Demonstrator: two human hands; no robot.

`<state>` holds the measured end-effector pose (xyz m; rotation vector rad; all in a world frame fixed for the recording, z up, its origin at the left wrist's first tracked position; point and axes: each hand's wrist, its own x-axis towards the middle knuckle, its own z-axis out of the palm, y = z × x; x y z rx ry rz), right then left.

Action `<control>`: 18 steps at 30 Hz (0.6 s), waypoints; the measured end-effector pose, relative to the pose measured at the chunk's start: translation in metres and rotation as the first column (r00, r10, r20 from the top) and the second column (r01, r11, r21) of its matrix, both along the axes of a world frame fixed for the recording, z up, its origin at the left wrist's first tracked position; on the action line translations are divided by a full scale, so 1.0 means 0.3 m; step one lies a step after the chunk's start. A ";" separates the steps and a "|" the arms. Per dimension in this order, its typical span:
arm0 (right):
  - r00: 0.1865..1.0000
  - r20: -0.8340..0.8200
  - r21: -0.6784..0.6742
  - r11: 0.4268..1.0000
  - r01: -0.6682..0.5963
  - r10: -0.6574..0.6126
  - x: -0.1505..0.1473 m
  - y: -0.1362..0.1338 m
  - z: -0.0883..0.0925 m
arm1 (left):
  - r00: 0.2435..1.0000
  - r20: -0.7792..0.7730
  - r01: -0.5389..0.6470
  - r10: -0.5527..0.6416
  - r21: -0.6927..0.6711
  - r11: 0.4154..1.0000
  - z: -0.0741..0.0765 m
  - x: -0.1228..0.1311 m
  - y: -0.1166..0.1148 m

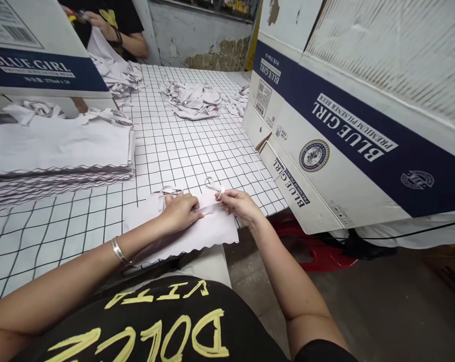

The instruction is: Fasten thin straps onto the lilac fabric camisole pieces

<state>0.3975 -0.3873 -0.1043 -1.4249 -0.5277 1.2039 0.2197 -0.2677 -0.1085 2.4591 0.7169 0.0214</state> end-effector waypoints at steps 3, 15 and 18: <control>0.993 0.117 0.000 1.000 0.022 -0.022 -0.011 0.012 0.007 | 0.999 0.039 -0.014 0.018 -0.091 0.996 0.007 0.003 0.002; 0.590 0.742 -0.114 0.928 -0.356 0.317 -0.050 0.058 -0.018 | 0.985 0.126 -0.089 0.115 -0.195 0.977 -0.009 -0.009 -0.017; 0.568 0.750 -0.139 0.920 -0.366 0.339 -0.046 0.052 -0.027 | 0.983 0.139 -0.090 0.120 -0.201 0.975 -0.012 -0.009 -0.019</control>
